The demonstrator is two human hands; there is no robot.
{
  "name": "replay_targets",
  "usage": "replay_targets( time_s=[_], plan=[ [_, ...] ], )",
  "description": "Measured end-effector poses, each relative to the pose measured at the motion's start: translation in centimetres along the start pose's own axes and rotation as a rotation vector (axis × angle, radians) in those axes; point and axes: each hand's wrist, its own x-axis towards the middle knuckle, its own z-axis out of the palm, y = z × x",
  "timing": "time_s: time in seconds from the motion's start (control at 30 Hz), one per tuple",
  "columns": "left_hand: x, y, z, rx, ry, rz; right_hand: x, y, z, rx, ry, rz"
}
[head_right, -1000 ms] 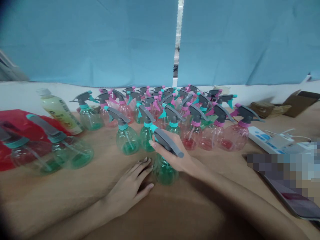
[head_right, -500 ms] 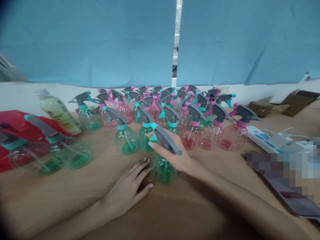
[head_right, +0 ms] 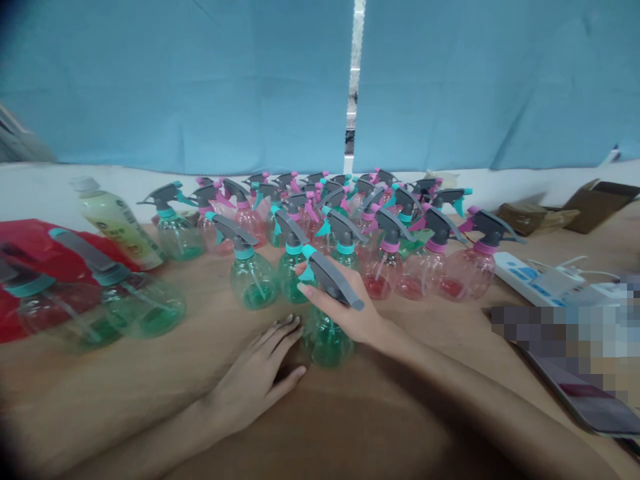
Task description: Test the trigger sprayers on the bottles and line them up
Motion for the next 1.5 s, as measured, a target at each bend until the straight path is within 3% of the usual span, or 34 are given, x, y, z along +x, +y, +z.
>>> replay_targets(
  time_s=[0.27, 0.43, 0.53, 0.77, 1.0, 1.17, 1.27, 1.33, 1.5],
  plan=[
    [-0.2, 0.2, -0.5, -0.167, 0.075, -0.103, 0.3, 0.1, 1.2, 0.034, 0.036, -0.045],
    [-1.5, 0.3, -1.7, -0.38, 0.338, -0.246, 0.7, -1.0, 4.3, -0.007, 0.061, -0.083],
    [-3.3, -0.2, -2.5, -0.424, 0.405, -0.278, 1.3, -1.8, 7.0, -0.063, 0.112, -0.179],
    [-7.2, -2.8, -4.4, -0.361, 0.525, -0.397, 3.5, -3.1, 13.9, -0.117, 0.236, -0.457],
    [-7.8, -5.1, -6.2, 0.008, 0.545, -0.44, 6.1, -3.2, 18.3, -0.058, 0.314, -0.511],
    [-7.0, -5.3, -7.9, 0.281, 0.432, -0.464, 6.4, -2.7, 17.6, -0.086, 0.3, -0.583],
    [-6.4, -5.5, -8.6, 0.43, 0.396, -0.481, 6.3, -3.1, 15.5, -0.201, 0.299, -0.659],
    [-5.9, -5.8, -8.9, 0.517, 0.386, -0.486, 6.6, -3.6, 13.7, -0.304, 0.373, -0.684],
    [-4.3, -6.5, -9.3, 0.642, 0.352, -0.497, 9.3, -5.2, 9.8, -0.741, 0.354, -0.611]
  ],
)
